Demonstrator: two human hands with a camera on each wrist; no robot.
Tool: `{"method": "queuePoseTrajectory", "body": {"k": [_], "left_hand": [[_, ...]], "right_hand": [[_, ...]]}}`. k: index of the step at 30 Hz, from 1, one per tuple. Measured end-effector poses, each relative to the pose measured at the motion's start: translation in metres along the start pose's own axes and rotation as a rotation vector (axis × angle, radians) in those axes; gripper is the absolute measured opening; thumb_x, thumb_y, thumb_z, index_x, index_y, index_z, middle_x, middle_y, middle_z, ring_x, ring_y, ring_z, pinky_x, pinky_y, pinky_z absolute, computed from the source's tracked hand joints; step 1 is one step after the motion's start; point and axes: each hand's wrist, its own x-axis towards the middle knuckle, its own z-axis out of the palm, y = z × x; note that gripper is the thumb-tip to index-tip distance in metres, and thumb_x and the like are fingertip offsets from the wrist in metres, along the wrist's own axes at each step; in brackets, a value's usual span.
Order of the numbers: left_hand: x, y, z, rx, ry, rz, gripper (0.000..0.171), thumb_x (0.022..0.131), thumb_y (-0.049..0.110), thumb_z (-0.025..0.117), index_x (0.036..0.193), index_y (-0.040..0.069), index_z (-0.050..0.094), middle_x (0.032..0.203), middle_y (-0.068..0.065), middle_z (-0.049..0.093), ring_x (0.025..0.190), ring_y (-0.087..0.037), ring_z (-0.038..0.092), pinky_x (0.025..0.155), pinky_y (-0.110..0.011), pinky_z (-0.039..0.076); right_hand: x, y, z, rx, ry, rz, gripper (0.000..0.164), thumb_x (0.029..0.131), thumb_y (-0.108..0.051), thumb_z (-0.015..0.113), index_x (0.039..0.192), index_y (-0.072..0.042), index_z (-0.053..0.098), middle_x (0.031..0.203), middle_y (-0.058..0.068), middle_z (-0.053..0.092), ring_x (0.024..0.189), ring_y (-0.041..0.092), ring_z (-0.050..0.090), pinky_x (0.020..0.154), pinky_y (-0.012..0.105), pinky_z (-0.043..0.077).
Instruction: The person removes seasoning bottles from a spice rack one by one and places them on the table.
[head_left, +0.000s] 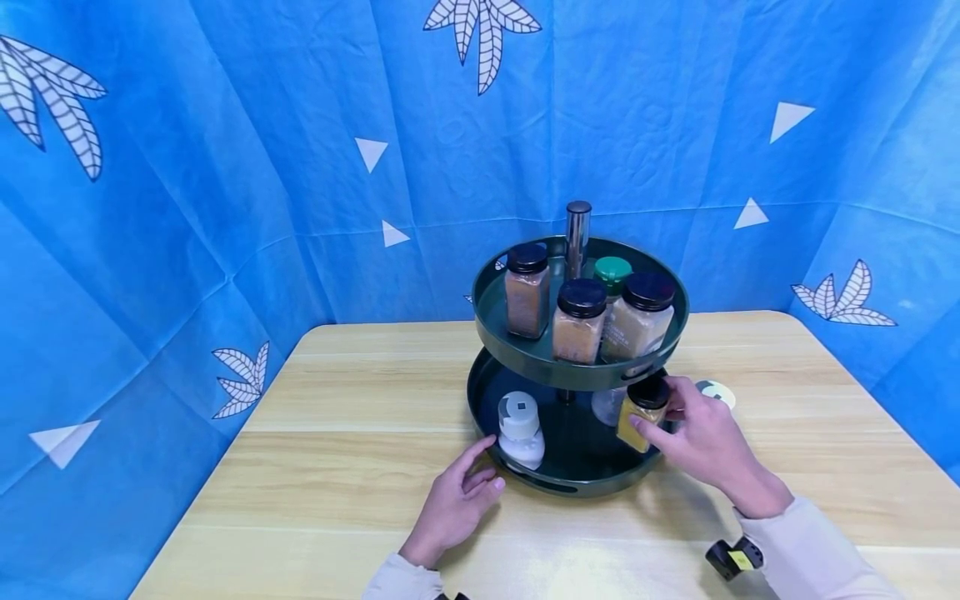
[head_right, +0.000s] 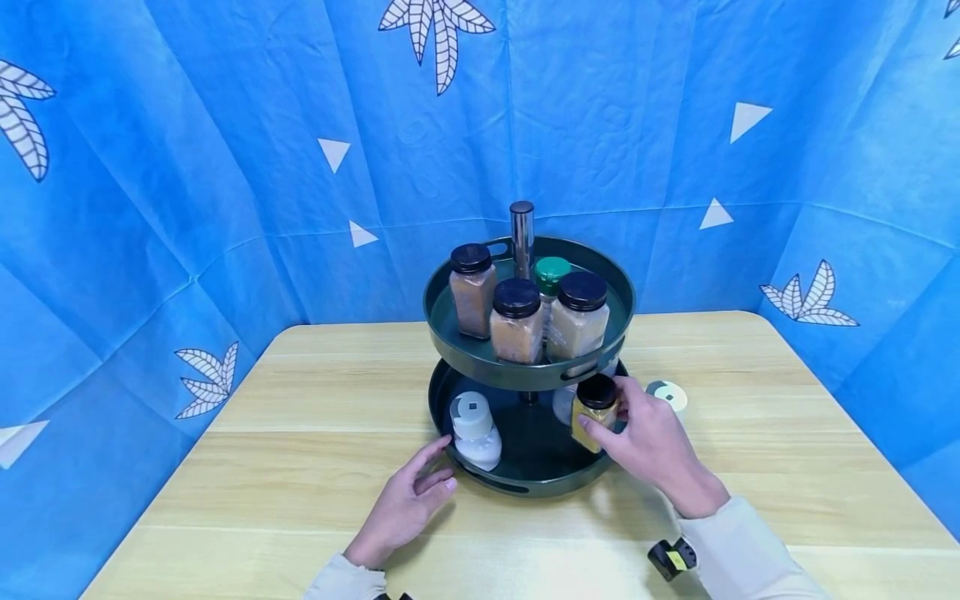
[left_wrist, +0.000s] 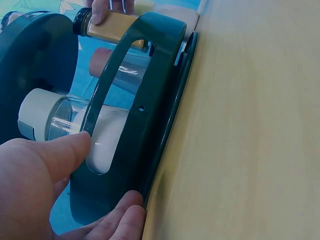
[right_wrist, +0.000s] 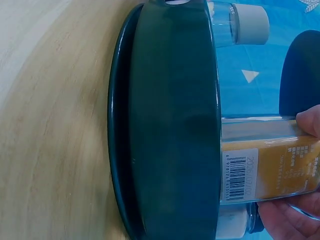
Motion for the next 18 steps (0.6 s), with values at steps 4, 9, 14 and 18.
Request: {"method": "queuePoseTrajectory", "body": {"k": [4, 9, 14, 18], "left_hand": [[-0.0003, -0.0001, -0.0001, 0.002, 0.0, 0.0, 0.057, 0.09, 0.02, 0.065, 0.141, 0.029, 0.041, 0.15, -0.022, 0.03, 0.119, -0.033, 0.053, 0.097, -0.037, 0.049], [-0.0007, 0.0007, 0.0001, -0.001, 0.001, -0.001, 0.057, 0.09, 0.02, 0.065, 0.141, 0.029, 0.041, 0.151, -0.021, 0.03, 0.119, -0.033, 0.053, 0.097, -0.037, 0.049], [-0.001, 0.002, 0.0001, -0.003, 0.003, -0.005, 0.057, 0.09, 0.02, 0.065, 0.141, 0.029, 0.041, 0.151, -0.022, 0.03, 0.119, -0.033, 0.053, 0.097, -0.038, 0.049], [-0.0014, 0.0027, 0.0003, -0.004, 0.003, -0.014, 0.057, 0.09, 0.019, 0.065, 0.14, 0.03, 0.041, 0.151, -0.021, 0.029, 0.12, -0.033, 0.052, 0.097, -0.038, 0.049]], "right_hand": [[-0.0004, 0.0007, -0.0007, -0.006, 0.011, -0.007, 0.05, 0.073, -0.016, 0.08, 0.11, 0.004, 0.053, 0.084, 0.021, 0.069, 0.07, 0.033, 0.068, 0.06, 0.053, 0.059], [-0.0006, 0.0017, -0.0023, -0.015, 0.02, -0.019, 0.052, 0.072, -0.017, 0.081, 0.11, 0.005, 0.053, 0.083, 0.021, 0.069, 0.069, 0.034, 0.068, 0.059, 0.053, 0.059], [-0.0006, 0.0029, -0.0033, -0.023, 0.04, -0.039, 0.053, 0.07, -0.016, 0.082, 0.109, 0.005, 0.053, 0.082, 0.02, 0.069, 0.068, 0.033, 0.068, 0.058, 0.051, 0.059], [-0.0007, 0.0038, -0.0042, -0.027, 0.054, -0.047, 0.051, 0.069, -0.016, 0.082, 0.107, 0.005, 0.054, 0.08, 0.018, 0.069, 0.067, 0.03, 0.068, 0.057, 0.05, 0.059]]}}
